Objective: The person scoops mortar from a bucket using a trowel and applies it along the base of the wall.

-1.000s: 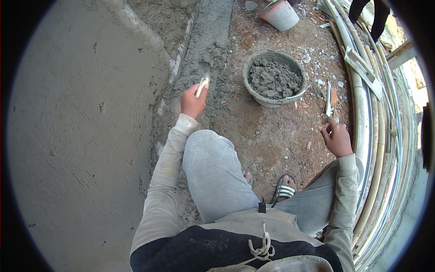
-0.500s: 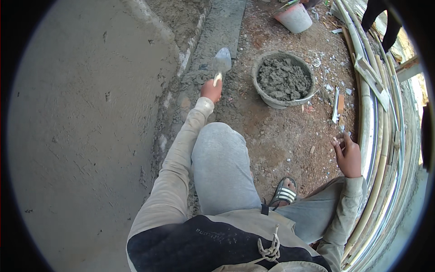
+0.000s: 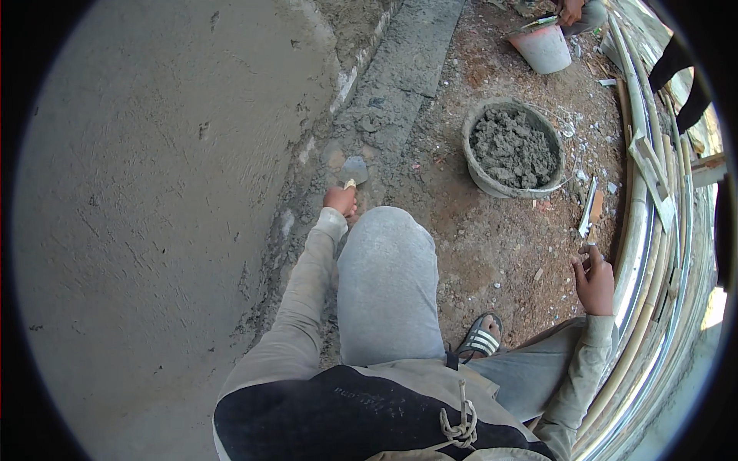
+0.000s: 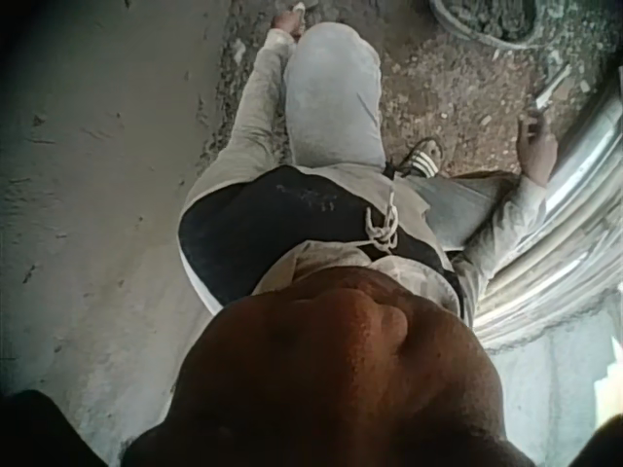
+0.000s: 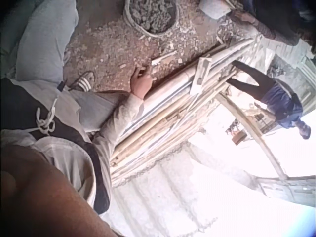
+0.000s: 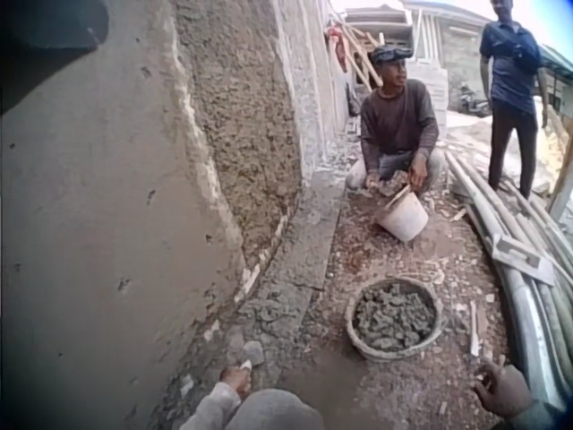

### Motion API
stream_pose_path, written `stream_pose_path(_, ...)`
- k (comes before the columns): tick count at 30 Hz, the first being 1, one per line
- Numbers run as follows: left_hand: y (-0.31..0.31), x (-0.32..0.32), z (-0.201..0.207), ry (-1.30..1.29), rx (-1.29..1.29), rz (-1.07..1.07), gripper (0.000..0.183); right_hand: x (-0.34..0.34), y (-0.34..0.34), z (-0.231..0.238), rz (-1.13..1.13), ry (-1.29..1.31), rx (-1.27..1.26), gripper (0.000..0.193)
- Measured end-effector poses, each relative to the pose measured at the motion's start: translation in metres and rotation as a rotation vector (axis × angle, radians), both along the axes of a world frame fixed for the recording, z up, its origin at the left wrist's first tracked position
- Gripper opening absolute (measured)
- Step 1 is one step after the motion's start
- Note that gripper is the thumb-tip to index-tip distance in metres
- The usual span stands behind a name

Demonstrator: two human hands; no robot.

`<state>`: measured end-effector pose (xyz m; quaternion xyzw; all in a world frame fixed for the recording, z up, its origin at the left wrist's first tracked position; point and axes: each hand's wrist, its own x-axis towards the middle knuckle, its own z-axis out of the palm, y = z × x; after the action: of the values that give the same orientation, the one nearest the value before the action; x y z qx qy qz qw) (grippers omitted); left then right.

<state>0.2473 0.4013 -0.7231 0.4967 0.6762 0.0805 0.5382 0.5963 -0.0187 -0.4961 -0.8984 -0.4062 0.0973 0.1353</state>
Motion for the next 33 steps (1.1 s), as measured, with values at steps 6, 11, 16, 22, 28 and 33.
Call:
stream_pose_path(6,0.073,0.030,-0.022,0.038,0.029,0.049,0.034,0.001,0.000,-0.005,-0.028,0.041,0.005,0.019)
stream_pose_path(11,0.119,0.069,-0.024,-0.034,0.042,0.094,0.037,0.002,-0.005,0.002,-0.080,0.067,-0.001,0.019)
stream_pose_path(16,0.136,0.099,-0.040,-0.107,0.033,0.167,0.037,0.000,-0.006,0.010,-0.098,0.046,-0.060,0.018)
stream_pose_path(22,0.152,0.117,-0.063,-0.140,0.084,0.229,0.031,-0.004,-0.011,0.010,-0.119,0.026,-0.046,0.017)
stream_pose_path(28,0.148,0.094,-0.091,-0.377,0.157,0.225,0.029,-0.011,-0.020,0.014,-0.154,0.013,-0.032,0.018)
stream_pose_path(33,0.121,0.087,-0.088,-0.468,0.139,0.257,0.026,-0.018,-0.027,0.021,-0.179,-0.013,-0.061,0.018)
